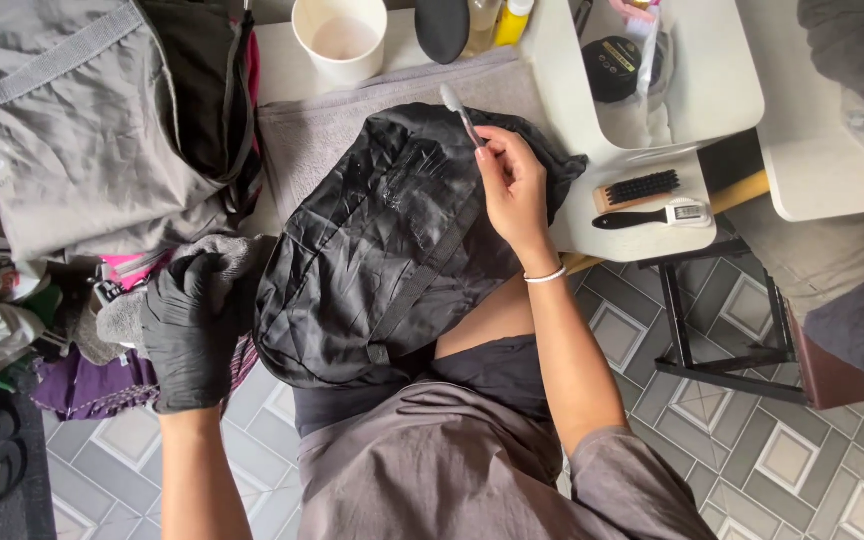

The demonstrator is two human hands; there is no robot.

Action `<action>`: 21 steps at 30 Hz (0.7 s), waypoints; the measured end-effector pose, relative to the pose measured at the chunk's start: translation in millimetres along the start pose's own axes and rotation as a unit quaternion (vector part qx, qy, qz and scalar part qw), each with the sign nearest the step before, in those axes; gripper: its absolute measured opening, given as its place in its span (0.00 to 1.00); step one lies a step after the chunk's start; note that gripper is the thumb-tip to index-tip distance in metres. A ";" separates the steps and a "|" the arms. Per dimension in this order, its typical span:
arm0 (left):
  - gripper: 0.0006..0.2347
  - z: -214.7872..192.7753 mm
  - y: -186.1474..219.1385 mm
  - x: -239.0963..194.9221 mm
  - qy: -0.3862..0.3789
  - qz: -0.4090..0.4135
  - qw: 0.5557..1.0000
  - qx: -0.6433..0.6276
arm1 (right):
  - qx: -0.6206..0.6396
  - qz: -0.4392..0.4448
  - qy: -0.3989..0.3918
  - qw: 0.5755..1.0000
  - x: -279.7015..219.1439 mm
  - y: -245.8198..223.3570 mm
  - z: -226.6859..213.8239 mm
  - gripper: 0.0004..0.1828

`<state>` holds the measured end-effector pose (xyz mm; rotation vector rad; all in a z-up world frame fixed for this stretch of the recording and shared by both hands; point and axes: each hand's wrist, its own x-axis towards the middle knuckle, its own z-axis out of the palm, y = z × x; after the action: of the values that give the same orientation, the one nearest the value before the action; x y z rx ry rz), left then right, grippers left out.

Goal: Applying a white cleaning or dyeing substance to a black bag using a small brush and wiping it with a gloved hand.

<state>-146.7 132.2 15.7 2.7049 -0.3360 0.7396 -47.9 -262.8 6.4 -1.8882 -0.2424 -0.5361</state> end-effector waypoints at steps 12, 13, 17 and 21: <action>0.32 -8.5 78.5 27.2 0.025 -0.109 0.991 -0.077 | 0.040 0.027 -0.014 0.999 -1.8 -20.3 -3.7 0.13; 0.32 -4.6 108.3 64.8 0.026 -0.109 0.991 -0.077 | 0.039 0.027 -0.014 0.999 -2.2 -14.3 -2.3 0.13; 0.09 77.4 184.5 121.4 -0.064 0.000 0.995 -0.072 | 0.045 0.021 0.014 0.999 -5.0 1.8 -3.1 0.11; 0.06 118.1 179.2 123.6 -0.011 0.111 0.994 -0.005 | 0.030 0.034 0.016 0.999 -5.7 1.8 -1.0 0.11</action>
<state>-44.1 -93.0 27.1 2.6954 -0.6536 0.7658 -52.4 -263.9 2.6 -1.8222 -0.1710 -0.5071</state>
